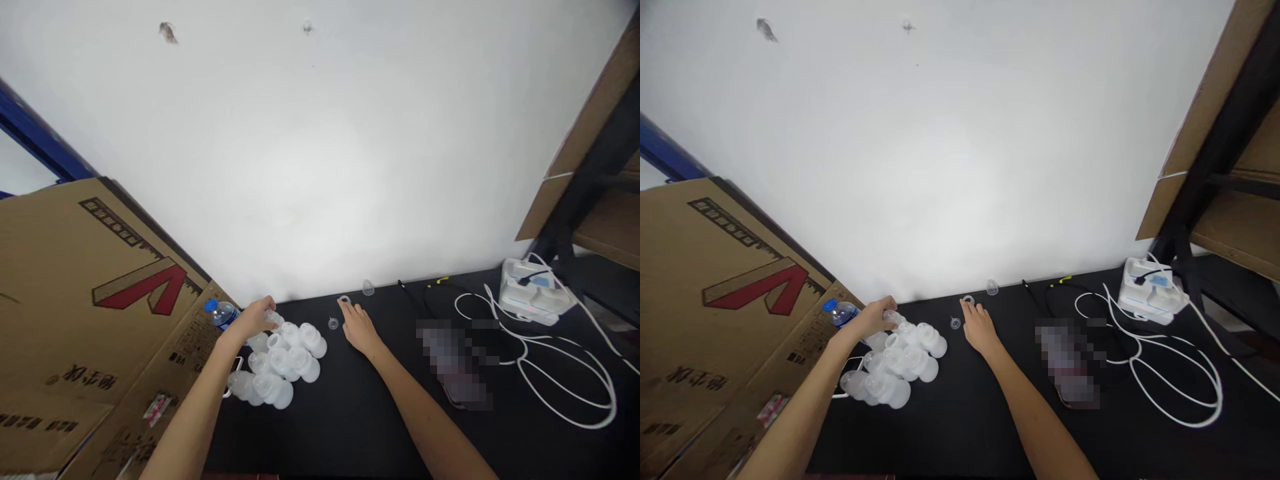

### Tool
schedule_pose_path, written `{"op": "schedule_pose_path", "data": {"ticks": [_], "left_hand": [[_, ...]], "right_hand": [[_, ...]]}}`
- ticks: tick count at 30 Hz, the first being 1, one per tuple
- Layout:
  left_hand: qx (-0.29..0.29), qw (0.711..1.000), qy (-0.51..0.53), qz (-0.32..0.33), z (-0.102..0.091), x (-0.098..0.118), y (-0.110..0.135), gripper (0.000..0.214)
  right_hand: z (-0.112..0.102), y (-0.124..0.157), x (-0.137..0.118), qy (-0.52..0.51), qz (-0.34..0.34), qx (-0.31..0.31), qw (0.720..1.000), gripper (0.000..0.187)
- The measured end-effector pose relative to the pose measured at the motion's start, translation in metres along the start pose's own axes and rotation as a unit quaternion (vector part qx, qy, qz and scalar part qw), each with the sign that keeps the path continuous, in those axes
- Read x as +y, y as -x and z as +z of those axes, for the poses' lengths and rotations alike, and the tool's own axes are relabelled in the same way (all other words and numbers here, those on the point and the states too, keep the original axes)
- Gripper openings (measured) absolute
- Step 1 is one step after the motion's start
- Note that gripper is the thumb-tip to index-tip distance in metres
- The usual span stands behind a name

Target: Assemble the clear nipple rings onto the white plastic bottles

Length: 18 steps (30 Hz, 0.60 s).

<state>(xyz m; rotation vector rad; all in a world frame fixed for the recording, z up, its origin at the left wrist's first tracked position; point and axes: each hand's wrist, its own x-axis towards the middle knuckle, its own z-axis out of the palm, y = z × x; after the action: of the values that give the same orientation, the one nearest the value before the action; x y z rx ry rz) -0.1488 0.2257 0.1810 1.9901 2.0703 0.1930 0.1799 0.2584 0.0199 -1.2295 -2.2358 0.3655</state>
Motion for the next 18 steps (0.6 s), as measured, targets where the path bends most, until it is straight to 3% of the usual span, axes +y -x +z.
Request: {"op": "schedule_pose_path", "data": {"ticks": [3,5,8,10,12,15,18], "left_hand": [[0.017,1.0,0.003,0.002,-0.01,0.004,0.005,0.043],[0.083,0.996,-0.002,0.027,-0.017,0.019,0.015,0.041],[0.207,0.972,0.005,0.112,-0.012,0.063,0.035,0.036],[0.23,0.96,0.022,0.157,0.008,0.103,0.046,0.027],[0.192,0.966,-0.008,0.172,0.041,0.141,0.048,0.021],[0.112,0.982,-0.135,0.075,0.097,0.181,0.034,0.037],[0.098,0.981,-0.167,0.005,0.137,0.195,0.012,0.042]], "right_hand": [[-0.008,0.008,0.003,-0.008,0.015,0.023,1.0,0.049],[-0.012,0.013,0.007,-0.008,0.038,0.036,0.999,0.032],[-0.015,0.015,0.014,-0.023,0.076,0.058,0.995,0.014],[-0.015,0.015,0.018,-0.065,0.096,0.07,0.991,0.012],[-0.014,0.013,0.022,-0.107,0.107,0.076,0.986,0.012],[-0.012,0.009,0.028,-0.138,0.117,0.087,0.98,0.007],[-0.012,0.007,0.035,-0.169,0.142,0.106,0.97,0.012]]}}
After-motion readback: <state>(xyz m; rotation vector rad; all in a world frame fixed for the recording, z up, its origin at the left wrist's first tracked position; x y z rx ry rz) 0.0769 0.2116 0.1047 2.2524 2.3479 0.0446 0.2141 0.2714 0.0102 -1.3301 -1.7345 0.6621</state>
